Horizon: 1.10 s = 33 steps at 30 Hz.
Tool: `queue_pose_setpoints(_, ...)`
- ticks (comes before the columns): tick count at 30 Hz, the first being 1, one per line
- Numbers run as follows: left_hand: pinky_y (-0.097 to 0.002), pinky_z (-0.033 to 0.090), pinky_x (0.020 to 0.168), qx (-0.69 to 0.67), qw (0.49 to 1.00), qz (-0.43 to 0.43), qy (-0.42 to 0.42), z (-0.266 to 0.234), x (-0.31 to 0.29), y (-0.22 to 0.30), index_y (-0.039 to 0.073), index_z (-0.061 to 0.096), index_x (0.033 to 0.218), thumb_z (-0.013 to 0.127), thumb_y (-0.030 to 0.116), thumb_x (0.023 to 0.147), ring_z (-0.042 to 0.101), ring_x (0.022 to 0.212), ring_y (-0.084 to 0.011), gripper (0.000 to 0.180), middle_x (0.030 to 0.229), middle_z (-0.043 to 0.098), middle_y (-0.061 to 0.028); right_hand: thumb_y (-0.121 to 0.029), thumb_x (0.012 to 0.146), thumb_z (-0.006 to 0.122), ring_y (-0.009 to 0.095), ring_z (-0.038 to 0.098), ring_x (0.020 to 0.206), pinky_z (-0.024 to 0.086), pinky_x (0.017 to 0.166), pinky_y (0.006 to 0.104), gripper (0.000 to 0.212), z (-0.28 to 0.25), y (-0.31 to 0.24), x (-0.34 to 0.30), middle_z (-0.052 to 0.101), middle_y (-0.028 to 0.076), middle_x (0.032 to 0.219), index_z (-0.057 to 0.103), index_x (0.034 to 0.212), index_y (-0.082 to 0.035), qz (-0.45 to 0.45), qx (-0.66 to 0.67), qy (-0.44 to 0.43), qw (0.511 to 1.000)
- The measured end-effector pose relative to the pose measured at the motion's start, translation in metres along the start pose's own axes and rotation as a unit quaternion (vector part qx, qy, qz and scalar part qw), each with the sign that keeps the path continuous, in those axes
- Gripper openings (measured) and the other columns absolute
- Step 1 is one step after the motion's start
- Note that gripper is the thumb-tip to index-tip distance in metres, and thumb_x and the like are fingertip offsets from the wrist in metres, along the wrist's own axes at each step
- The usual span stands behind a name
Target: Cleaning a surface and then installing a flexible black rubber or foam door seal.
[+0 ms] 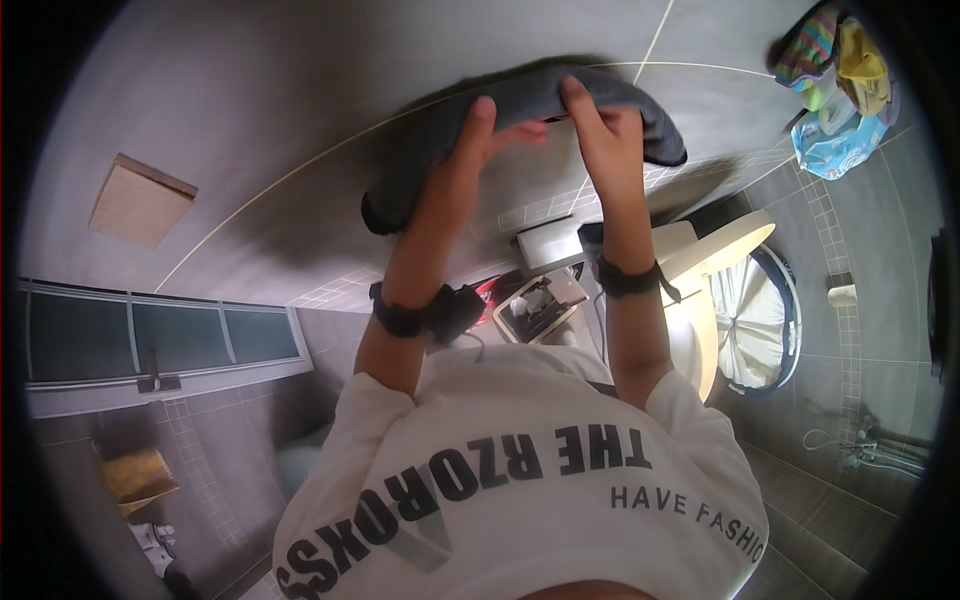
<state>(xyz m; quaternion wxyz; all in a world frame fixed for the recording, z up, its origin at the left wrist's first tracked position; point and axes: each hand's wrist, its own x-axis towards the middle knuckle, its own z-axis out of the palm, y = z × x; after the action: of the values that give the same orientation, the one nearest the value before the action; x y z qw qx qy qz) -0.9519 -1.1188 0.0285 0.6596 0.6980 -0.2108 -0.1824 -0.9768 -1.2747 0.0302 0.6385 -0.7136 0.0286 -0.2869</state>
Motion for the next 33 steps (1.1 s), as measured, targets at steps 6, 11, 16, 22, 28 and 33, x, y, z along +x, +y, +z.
queue_pose_setpoints(6, -0.0319, 0.024, 0.099, -0.154, 0.985, 0.077, -0.004, 0.019, 0.028, -0.021, -0.003, 0.06, 0.099, 0.018, 0.044, 0.092, 0.047, 0.108, -0.0176, 0.063, 0.103, 0.06, -0.0122, -0.025, 0.081, 0.059, 0.013, 0.061, 0.06, 0.047, 0.056, 0.0218, 0.03, -0.018, 0.007, 0.02, 0.061, 0.005, 0.062, 0.063, 0.077, 0.004, 0.074, 0.087, -0.087, 0.99)
queue_pose_setpoints(11, -0.0346, 0.031, 0.094, -0.13, 0.991, 0.035, 0.008, 0.02, 0.027, -0.042, -0.005, 0.055, 0.103, 0.024, 0.038, 0.091, 0.054, 0.1, -0.0231, 0.055, 0.096, 0.062, -0.016, -0.012, 0.08, 0.058, 0.014, 0.061, 0.064, 0.048, 0.056, 0.0236, 0.017, -0.02, 0.047, 0.012, 0.062, 0.006, 0.077, 0.059, 0.086, 0.004, 0.08, 0.196, -0.067, 0.975)
queue_pose_setpoints(16, -0.0362, 0.041, 0.082, -0.171, 0.984, 0.022, 0.047, 0.027, 0.025, -0.067, -0.006, 0.054, 0.104, 0.03, 0.03, 0.088, 0.06, 0.086, -0.0272, 0.046, 0.092, 0.062, -0.0182, -0.014, 0.08, 0.058, 0.013, 0.057, 0.077, 0.045, 0.068, 0.025, 0.02, -0.025, 0.085, 0.004, 0.06, 0.006, 0.084, 0.057, 0.091, 0.003, 0.09, 0.121, -0.105, 0.983)
queue_pose_setpoints(22, -0.033, 0.043, 0.074, -0.139, 0.987, -0.01, 0.079, 0.033, 0.023, -0.103, -0.003, 0.055, 0.103, 0.031, 0.028, 0.086, 0.061, 0.082, -0.025, 0.042, 0.09, 0.063, -0.0157, -0.013, 0.08, 0.057, 0.011, 0.053, 0.073, 0.043, 0.069, 0.0252, 0.018, -0.027, 0.108, -0.009, 0.057, 0.001, 0.078, 0.056, 0.09, 0.002, 0.104, 0.1, -0.124, 0.982)
queue_pose_setpoints(28, -0.0304, 0.044, 0.068, -0.101, 0.993, 0.002, 0.057, 0.036, 0.024, -0.138, 0.002, 0.057, 0.1, 0.033, 0.036, 0.088, 0.063, 0.078, -0.0226, 0.044, 0.09, 0.064, -0.0116, -0.026, 0.079, 0.056, 0.024, 0.059, 0.084, 0.044, 0.075, 0.0319, 0.03, -0.033, 0.142, -0.011, 0.06, 0.016, 0.091, 0.057, 0.096, -0.002, 0.085, -0.068, -0.192, 0.975)
queue_pose_setpoints(33, -0.0241, 0.041, 0.059, -0.027, 0.996, -0.053, 0.065, 0.036, 0.023, -0.182, 0.007, 0.058, 0.1, 0.032, 0.035, 0.09, 0.062, 0.075, -0.0159, 0.04, 0.087, 0.066, -0.0062, -0.034, 0.076, 0.057, 0.028, 0.059, 0.087, 0.044, 0.076, 0.0339, 0.039, -0.029, 0.185, -0.024, 0.061, 0.018, 0.09, 0.058, 0.099, -0.003, 0.181, -0.105, -0.243, 0.947)
